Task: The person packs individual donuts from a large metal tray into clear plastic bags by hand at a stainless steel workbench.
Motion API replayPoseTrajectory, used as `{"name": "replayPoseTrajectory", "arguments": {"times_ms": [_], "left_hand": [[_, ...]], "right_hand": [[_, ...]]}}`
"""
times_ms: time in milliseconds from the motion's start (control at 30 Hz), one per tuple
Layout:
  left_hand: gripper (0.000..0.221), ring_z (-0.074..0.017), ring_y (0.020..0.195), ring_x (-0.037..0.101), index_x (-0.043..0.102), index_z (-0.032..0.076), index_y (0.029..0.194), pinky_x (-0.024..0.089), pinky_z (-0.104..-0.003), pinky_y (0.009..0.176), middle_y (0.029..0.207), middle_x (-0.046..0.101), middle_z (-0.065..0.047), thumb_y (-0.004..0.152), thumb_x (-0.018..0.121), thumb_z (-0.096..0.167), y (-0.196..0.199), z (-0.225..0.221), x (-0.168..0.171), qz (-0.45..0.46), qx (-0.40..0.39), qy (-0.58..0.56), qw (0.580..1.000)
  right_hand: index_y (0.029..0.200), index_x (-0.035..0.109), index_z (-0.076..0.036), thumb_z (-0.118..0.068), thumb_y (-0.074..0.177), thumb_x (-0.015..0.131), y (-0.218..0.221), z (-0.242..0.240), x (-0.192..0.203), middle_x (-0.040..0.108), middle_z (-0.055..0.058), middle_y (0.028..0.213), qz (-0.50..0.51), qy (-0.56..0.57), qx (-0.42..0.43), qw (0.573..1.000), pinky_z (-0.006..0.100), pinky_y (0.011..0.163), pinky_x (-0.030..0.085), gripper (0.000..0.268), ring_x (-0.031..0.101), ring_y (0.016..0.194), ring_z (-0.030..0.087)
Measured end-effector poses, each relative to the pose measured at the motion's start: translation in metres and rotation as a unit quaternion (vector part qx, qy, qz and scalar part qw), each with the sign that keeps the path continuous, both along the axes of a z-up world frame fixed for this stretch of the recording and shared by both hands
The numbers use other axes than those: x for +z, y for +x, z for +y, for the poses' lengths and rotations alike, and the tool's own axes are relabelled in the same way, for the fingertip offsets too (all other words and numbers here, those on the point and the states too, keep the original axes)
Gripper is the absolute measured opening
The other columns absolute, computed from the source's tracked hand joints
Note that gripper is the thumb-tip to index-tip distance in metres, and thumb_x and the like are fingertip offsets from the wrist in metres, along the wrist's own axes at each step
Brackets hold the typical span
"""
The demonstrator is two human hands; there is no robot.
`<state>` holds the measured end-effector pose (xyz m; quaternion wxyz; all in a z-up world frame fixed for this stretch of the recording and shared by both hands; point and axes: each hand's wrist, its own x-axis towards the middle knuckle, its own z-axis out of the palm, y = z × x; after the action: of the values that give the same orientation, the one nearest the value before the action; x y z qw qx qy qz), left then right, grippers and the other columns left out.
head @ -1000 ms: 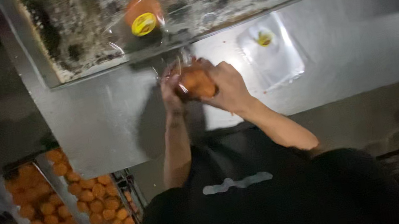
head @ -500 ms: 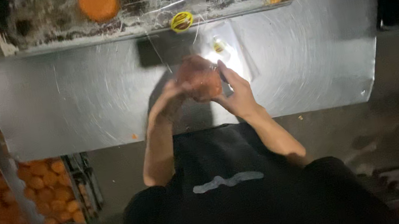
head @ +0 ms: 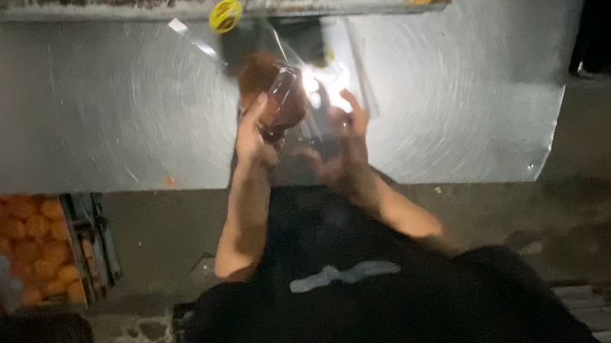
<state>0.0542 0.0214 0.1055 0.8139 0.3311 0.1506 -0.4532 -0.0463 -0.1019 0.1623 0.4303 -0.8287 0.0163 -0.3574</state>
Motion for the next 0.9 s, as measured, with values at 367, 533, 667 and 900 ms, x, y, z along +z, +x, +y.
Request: {"name": "replayPoseTrajectory", "arguments": {"times_ms": [367, 533, 667, 900], "left_hand": [[0.053, -0.0313, 0.1, 0.068, 0.052, -0.002, 0.135, 0.061, -0.043, 0.083, 0.119, 0.065, -0.023, 0.096, 0.057, 0.033, 0.001, -0.008, -0.038, 0.077, 0.036, 0.197, 0.977], [0.053, -0.0292, 0.09, 0.068, 0.056, -0.006, 0.136, 0.059, -0.04, 0.074, 0.118, 0.068, -0.024, 0.102, 0.058, 0.035, -0.009, 0.005, -0.034, -0.099, 0.025, -0.079, 0.992], [0.045, -0.0208, 0.112, 0.066, 0.075, 0.002, 0.118, 0.052, -0.039, 0.097, 0.12, 0.073, -0.012, 0.095, 0.074, 0.041, -0.03, 0.014, -0.036, -0.253, -0.243, 0.253, 0.902], [0.041, -0.0291, 0.096, 0.068, 0.075, 0.004, 0.1, 0.056, -0.044, 0.084, 0.101, 0.071, -0.012, 0.08, 0.08, 0.04, -0.05, -0.042, -0.119, -0.761, -0.209, 0.262, 0.555]], "right_hand": [[0.158, 0.025, -0.006, -0.008, 0.086, 0.093, 0.018, -0.004, -0.042, 0.069, 0.012, 0.127, 0.046, 0.018, -0.039, 0.998, 0.027, 0.085, 0.06, 0.099, 0.071, 0.1, 0.019], [0.163, 0.007, 0.006, -0.016, 0.094, 0.089, 0.021, 0.006, -0.047, 0.063, 0.021, 0.137, 0.189, 0.153, 0.006, 0.97, 0.032, 0.095, 0.059, 0.11, 0.068, 0.116, 0.025], [0.152, 0.054, 0.002, -0.003, 0.088, 0.064, 0.024, -0.028, -0.051, 0.068, 0.026, 0.11, 0.314, 0.062, -0.013, 0.947, 0.039, 0.072, 0.06, 0.065, 0.068, 0.09, 0.027], [0.103, 0.067, 0.003, -0.01, 0.109, 0.069, 0.11, -0.126, 0.016, 0.068, 0.018, 0.087, 0.184, 0.042, -0.172, 0.967, 0.039, 0.076, 0.052, 0.015, 0.062, 0.078, 0.028]]}}
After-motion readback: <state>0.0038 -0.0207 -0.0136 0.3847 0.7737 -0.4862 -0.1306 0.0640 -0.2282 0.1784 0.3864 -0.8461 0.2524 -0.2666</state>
